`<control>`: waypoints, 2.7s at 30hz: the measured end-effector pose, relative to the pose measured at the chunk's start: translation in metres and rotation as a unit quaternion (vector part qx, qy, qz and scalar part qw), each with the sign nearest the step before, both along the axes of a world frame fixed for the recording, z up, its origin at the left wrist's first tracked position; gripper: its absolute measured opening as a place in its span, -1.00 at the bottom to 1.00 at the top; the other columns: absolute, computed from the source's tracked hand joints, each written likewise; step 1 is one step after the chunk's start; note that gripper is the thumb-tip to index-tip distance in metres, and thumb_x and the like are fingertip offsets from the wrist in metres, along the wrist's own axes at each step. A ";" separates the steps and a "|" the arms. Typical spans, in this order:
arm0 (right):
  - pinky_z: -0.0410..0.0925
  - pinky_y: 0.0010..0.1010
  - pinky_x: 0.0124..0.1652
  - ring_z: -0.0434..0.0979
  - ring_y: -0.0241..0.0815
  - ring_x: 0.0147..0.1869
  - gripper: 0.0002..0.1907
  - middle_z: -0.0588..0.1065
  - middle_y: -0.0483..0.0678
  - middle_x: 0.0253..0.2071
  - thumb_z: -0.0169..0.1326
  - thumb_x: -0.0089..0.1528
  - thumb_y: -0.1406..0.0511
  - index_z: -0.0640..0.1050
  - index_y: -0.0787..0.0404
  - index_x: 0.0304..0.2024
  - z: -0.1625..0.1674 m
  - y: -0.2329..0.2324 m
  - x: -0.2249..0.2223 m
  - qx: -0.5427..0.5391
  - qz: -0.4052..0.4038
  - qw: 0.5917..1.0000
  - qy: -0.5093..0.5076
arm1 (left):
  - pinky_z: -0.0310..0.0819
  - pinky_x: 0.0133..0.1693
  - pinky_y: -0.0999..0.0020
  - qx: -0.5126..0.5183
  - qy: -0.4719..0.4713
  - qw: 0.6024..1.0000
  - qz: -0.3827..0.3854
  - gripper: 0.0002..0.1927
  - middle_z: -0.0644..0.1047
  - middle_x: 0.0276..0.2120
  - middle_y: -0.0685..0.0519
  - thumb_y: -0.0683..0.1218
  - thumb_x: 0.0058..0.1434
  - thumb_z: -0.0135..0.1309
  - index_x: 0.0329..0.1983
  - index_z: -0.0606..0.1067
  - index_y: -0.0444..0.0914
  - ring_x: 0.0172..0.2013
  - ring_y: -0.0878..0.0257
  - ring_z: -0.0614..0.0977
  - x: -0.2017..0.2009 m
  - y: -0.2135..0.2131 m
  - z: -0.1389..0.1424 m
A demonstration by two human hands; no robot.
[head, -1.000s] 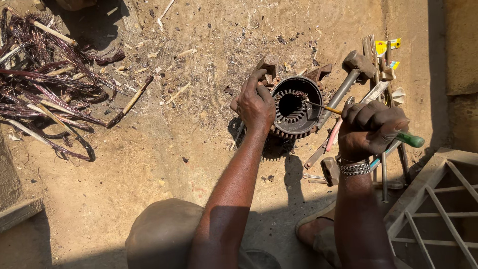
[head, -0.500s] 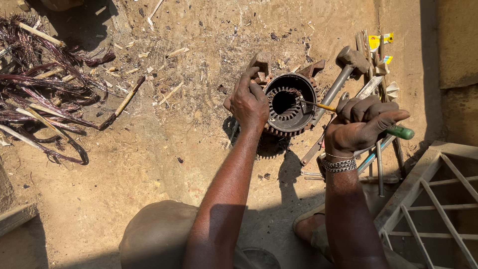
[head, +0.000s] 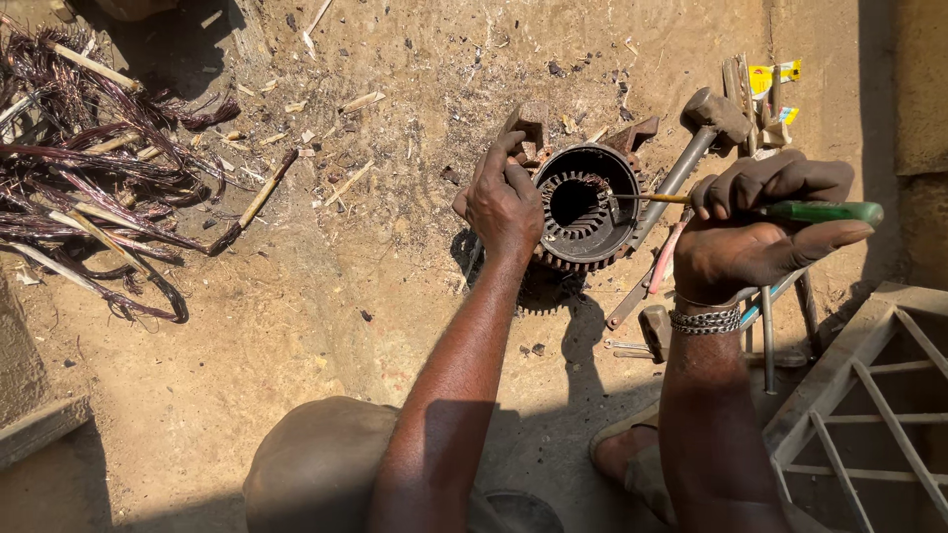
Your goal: The person sits on the ground and uses a screwdriver to pry burnt copper windings out of an electric motor stator, working around the slots. They then use pliers to pull remaining wire out of the housing and collect the stripped copper with a pile of scrap wire nearby.
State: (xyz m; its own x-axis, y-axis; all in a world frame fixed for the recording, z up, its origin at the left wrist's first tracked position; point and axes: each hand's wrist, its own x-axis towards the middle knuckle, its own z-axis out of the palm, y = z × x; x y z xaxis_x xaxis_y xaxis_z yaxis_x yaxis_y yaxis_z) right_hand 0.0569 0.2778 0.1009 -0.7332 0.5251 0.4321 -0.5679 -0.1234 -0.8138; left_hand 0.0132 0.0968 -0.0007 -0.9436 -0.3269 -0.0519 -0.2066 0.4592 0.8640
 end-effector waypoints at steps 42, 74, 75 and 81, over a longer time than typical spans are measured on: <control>0.04 -0.44 -0.54 0.11 -0.32 -0.52 -0.35 0.14 -0.13 -0.53 -0.02 0.39 -0.23 0.21 0.15 -0.37 -0.049 -0.006 -0.028 0.058 0.199 0.973 -0.099 | 0.51 0.06 0.22 0.076 0.028 0.997 -0.017 -0.63 0.60 0.01 0.07 -0.08 0.49 -0.22 0.27 0.46 -0.03 -0.06 0.29 0.70 -0.001 0.000 -0.006; 0.01 -0.45 -0.60 -0.07 -0.32 -0.62 -0.34 0.01 -0.15 -0.58 -0.26 0.38 -0.30 0.17 0.15 -0.25 -0.036 -0.007 0.018 0.029 0.036 0.999 0.005 | 0.13 0.07 0.08 0.002 0.002 1.000 -0.007 -0.63 0.67 -0.14 0.19 -0.05 0.43 -0.17 0.23 0.50 0.04 -0.21 0.33 0.67 0.001 0.001 -0.003; 0.01 -0.44 -0.61 -0.07 -0.32 -0.63 -0.34 0.01 -0.16 -0.58 -0.26 0.37 -0.30 0.17 0.14 -0.25 -0.038 -0.009 0.015 0.033 0.033 0.999 0.011 | 0.12 0.07 0.08 0.001 0.005 1.000 -0.003 -0.63 0.67 -0.15 0.17 -0.05 0.43 -0.16 0.23 0.50 0.03 -0.20 0.31 0.67 0.001 0.001 -0.006; -0.01 -0.42 -0.61 -0.08 -0.33 -0.61 -0.40 -0.01 -0.18 -0.55 -0.12 0.41 -0.22 0.15 0.08 -0.33 -0.056 -0.006 -0.020 -0.001 0.057 0.997 -0.042 | 0.49 0.06 0.24 0.097 0.024 0.995 -0.014 -0.66 0.61 -0.03 0.19 -0.03 0.58 -0.24 0.31 0.45 0.05 -0.04 0.38 0.68 0.000 0.003 -0.013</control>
State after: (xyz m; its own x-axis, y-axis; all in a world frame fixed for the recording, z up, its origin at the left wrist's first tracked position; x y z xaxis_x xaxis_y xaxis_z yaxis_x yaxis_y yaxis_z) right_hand 0.0374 0.2720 0.0453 -0.8219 0.4375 0.3647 -0.4794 -0.1856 -0.8578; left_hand 0.0135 0.0993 -0.0139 -0.9552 -0.2886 -0.0656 -0.1518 0.2872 0.9458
